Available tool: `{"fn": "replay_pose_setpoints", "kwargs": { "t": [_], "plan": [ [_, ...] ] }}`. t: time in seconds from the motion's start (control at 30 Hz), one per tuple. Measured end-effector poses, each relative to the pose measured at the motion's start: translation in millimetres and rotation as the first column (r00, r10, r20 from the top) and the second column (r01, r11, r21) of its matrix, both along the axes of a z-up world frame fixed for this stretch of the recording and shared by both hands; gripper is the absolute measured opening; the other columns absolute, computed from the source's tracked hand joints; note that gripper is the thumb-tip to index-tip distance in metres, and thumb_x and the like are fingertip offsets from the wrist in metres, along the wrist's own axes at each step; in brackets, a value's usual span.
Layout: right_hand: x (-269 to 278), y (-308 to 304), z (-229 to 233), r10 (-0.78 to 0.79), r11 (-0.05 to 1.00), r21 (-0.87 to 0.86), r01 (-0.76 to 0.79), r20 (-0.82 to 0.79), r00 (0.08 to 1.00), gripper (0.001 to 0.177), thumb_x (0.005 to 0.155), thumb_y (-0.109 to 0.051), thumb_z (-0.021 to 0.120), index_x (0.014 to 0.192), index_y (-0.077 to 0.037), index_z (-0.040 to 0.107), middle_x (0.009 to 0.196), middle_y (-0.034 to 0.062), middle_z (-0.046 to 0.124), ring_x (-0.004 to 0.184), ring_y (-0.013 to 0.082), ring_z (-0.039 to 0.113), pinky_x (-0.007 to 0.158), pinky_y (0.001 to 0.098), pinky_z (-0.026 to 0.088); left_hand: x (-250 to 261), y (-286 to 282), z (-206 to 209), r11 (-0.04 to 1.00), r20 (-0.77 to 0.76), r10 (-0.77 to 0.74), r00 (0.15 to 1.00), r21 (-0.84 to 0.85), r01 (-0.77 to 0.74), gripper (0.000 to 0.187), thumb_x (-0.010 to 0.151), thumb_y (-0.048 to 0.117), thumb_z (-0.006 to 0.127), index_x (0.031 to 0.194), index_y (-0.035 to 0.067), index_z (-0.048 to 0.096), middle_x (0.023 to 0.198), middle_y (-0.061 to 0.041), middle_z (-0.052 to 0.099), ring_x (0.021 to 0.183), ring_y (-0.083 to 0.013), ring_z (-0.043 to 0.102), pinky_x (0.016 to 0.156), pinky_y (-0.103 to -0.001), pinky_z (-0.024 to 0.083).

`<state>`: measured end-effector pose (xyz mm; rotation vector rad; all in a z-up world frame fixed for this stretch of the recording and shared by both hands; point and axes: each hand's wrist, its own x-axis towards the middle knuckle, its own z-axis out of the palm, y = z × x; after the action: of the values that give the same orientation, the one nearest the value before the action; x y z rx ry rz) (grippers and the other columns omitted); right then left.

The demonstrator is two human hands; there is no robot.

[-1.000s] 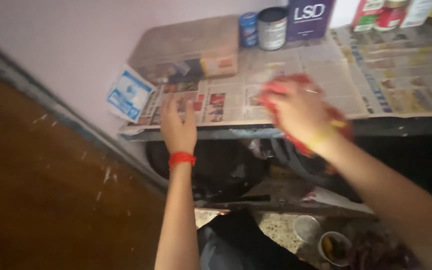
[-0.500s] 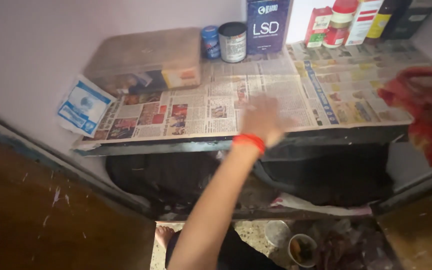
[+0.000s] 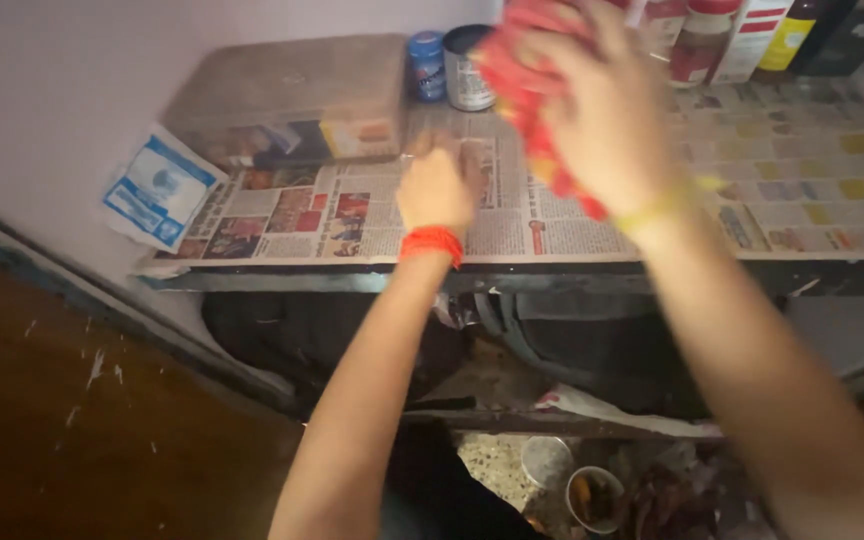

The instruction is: The person clears medicine bottles and boxes from a shelf, wipes the newspaper-lined surface with a red cloth, and then sorts small items into a cup on the floor.

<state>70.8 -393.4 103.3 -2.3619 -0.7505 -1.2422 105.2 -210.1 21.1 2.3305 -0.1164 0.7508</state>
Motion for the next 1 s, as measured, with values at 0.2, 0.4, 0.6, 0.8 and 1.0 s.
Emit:
{"fn": "replay_pose_setpoints", "kwargs": {
  "t": [0.2, 0.4, 0.6, 0.8, 1.0],
  "plan": [
    [90.0, 88.4, -17.7, -0.136, 0.987, -0.086, 0.135, 0.001, 0.991, 0.045, 0.089, -0.008, 0.066, 0.132, -0.022, 0.071, 0.144, 0.0159, 0.051, 0.122, 0.0451, 0.054, 0.096, 0.054, 0.05, 80.8, 30.6, -78.1, 0.918, 0.106, 0.097, 0.99, 0.376, -0.13, 0.071, 0.09, 0.034, 0.056, 0.148, -0.005, 0.045, 0.155, -0.023, 0.041, 0.142, -0.039, 0.039, 0.114, -0.049, 0.031],
    [157.3, 76.4, -128.4, -0.077, 0.988, -0.147, 0.051, -0.179, 0.981, 0.046, 0.087, -0.022, 0.066, 0.132, -0.027, 0.069, 0.138, 0.0174, 0.052, 0.118, 0.0529, 0.051, 0.093, 0.059, 0.05, 71.2, 27.1, -64.9, 0.852, -0.225, 0.173, 0.959, 0.523, -0.031, 0.059, 0.105, 0.044, 0.04, 0.152, 0.009, 0.039, 0.169, -0.017, 0.026, 0.156, -0.034, 0.025, 0.125, -0.051, 0.022],
    [157.0, -20.0, -120.9, -0.377, 0.901, -0.363, 0.239, -0.378, 0.846, 0.042, 0.095, -0.028, 0.056, 0.135, -0.035, 0.067, 0.146, 0.0159, 0.05, 0.129, 0.0531, 0.048, 0.099, 0.0604, 0.047, 41.9, 20.5, -33.8, 0.875, -0.402, 0.111, 0.909, 0.474, 0.103, 0.074, 0.095, 0.061, 0.039, 0.159, 0.024, 0.033, 0.167, -0.012, 0.021, 0.154, -0.0324, 0.02, 0.124, -0.052, 0.014],
    [144.4, -182.8, -125.6, -0.558, 0.83, -0.304, 0.468, -0.492, 0.668, 0.041, 0.103, -0.039, 0.048, 0.142, -0.036, 0.062, 0.155, 0.0136, 0.041, 0.133, 0.0499, 0.044, 0.108, 0.0625, 0.036, 37.4, 18.3, -25.1, 0.885, -0.444, 0.107, 0.89, 0.449, 0.118, 0.082, 0.088, 0.076, 0.038, 0.158, 0.034, 0.035, 0.169, -0.012, 0.019, 0.154, -0.0339, 0.021, 0.125, -0.052, 0.013],
    [107.9, -319.1, -138.1, -0.667, 0.737, -0.312, 0.599, -0.481, 0.569, 0.037, 0.104, -0.05, 0.046, 0.133, -0.04, 0.067, 0.156, 0.0099, 0.047, 0.137, 0.0416, 0.044, 0.112, 0.0605, 0.032, 31.0, 18.0, -19.9, 0.88, -0.443, 0.09, 0.892, 0.455, 0.137, 0.087, 0.086, 0.081, 0.037, 0.158, 0.033, 0.034, 0.169, -0.013, 0.018, 0.155, -0.0345, 0.02, 0.124, -0.053, 0.012]
  ]
}}
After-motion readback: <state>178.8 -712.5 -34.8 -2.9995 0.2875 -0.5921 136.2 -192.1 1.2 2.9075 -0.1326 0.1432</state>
